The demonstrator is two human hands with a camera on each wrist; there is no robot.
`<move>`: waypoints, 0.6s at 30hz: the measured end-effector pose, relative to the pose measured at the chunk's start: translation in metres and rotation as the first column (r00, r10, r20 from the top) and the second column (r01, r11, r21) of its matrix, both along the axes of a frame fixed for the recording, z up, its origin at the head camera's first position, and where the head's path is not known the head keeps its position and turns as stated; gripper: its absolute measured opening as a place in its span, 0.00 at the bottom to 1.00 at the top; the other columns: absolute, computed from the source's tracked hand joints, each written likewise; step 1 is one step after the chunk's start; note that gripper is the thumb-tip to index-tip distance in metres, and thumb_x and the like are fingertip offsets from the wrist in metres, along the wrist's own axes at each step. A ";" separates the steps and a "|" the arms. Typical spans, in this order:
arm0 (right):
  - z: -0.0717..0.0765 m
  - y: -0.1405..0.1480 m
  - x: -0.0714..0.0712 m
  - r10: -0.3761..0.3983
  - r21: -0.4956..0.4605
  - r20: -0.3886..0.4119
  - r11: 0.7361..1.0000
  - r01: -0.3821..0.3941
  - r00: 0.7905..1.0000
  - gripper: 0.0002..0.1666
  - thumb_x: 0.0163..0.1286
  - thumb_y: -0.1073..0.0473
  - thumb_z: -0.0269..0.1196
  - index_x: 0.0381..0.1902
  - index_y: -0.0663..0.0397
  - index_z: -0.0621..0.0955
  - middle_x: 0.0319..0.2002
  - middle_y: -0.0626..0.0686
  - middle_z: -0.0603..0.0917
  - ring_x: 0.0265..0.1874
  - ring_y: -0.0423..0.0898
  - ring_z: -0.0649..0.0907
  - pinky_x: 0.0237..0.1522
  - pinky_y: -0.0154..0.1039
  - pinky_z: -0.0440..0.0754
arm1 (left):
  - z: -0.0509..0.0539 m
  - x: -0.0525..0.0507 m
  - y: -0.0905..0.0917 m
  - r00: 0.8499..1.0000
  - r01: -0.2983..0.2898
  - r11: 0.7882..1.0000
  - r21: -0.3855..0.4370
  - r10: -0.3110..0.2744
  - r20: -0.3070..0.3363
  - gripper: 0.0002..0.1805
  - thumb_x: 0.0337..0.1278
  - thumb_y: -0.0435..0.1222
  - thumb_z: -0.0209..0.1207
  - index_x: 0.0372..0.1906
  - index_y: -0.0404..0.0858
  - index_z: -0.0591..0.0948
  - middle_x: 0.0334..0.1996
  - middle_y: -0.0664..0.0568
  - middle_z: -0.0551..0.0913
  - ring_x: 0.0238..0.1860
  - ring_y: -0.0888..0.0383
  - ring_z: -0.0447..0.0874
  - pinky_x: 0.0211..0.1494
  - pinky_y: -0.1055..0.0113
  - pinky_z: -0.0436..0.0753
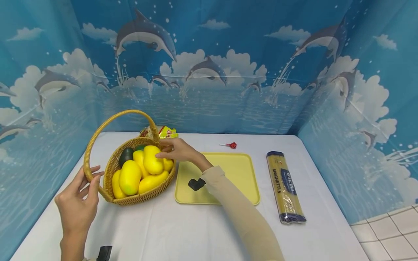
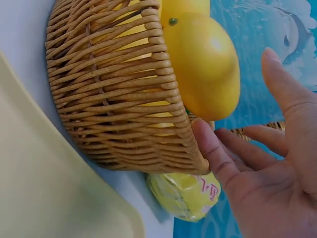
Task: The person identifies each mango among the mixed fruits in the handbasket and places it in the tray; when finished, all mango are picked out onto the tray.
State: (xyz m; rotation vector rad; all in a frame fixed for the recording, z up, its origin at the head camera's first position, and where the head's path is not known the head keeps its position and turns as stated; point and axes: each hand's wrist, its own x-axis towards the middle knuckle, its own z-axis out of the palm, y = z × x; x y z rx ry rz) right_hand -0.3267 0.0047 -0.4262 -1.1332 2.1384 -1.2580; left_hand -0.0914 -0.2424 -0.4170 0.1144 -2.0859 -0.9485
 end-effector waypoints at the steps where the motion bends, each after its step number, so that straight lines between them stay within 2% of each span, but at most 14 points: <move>1: 0.000 -0.002 0.000 -0.006 0.013 -0.004 1.000 0.006 1.000 0.39 0.81 0.58 0.66 0.82 0.63 0.66 0.76 0.63 0.75 0.65 0.56 0.85 0.66 0.40 0.86 | 0.000 0.000 0.000 1.000 0.002 1.000 0.002 -0.002 0.000 0.28 0.65 0.21 0.68 0.70 0.29 0.80 0.55 0.38 0.90 0.52 0.39 0.91 0.52 0.85 0.82; 5: 0.001 -0.009 -0.001 -0.019 0.044 0.014 0.999 0.018 1.000 0.41 0.81 0.57 0.67 0.83 0.62 0.65 0.75 0.64 0.76 0.66 0.56 0.84 0.62 0.41 0.88 | -0.001 -0.001 0.001 1.000 0.001 1.000 0.002 -0.001 -0.003 0.29 0.65 0.21 0.68 0.71 0.29 0.80 0.55 0.38 0.90 0.52 0.39 0.91 0.52 0.85 0.82; 10: 0.002 -0.015 -0.001 -0.027 0.058 0.066 0.998 0.024 0.997 0.43 0.79 0.55 0.69 0.83 0.60 0.66 0.74 0.66 0.77 0.68 0.58 0.82 0.53 0.41 0.93 | -0.002 0.000 0.001 1.000 0.001 1.000 -0.003 -0.001 -0.012 0.28 0.66 0.21 0.68 0.71 0.30 0.80 0.55 0.39 0.90 0.52 0.39 0.91 0.52 0.85 0.82; 12: 0.001 -0.018 -0.001 -0.026 0.069 0.056 0.997 0.022 0.998 0.43 0.78 0.54 0.70 0.83 0.60 0.66 0.74 0.65 0.77 0.69 0.58 0.82 0.55 0.41 0.92 | -0.002 0.000 0.001 1.000 0.001 1.000 -0.002 -0.001 -0.013 0.28 0.66 0.21 0.68 0.71 0.29 0.80 0.55 0.39 0.90 0.52 0.39 0.91 0.52 0.85 0.82; 15: -0.001 -0.022 -0.001 -0.024 0.094 -0.003 0.995 0.024 1.000 0.44 0.77 0.52 0.71 0.83 0.59 0.67 0.74 0.62 0.77 0.69 0.56 0.81 0.63 0.41 0.88 | -0.003 0.001 0.001 1.000 -0.001 1.000 -0.002 0.001 -0.010 0.28 0.66 0.21 0.68 0.70 0.30 0.80 0.55 0.39 0.91 0.53 0.40 0.91 0.52 0.85 0.82; 18: -0.002 -0.025 0.001 -0.009 0.100 -0.058 0.995 0.015 0.998 0.43 0.77 0.52 0.71 0.82 0.60 0.68 0.74 0.60 0.78 0.69 0.54 0.82 0.68 0.41 0.84 | -0.004 0.001 0.001 1.000 -0.007 1.000 -0.004 0.007 -0.008 0.28 0.66 0.22 0.68 0.71 0.30 0.81 0.54 0.40 0.91 0.54 0.51 0.92 0.52 0.85 0.82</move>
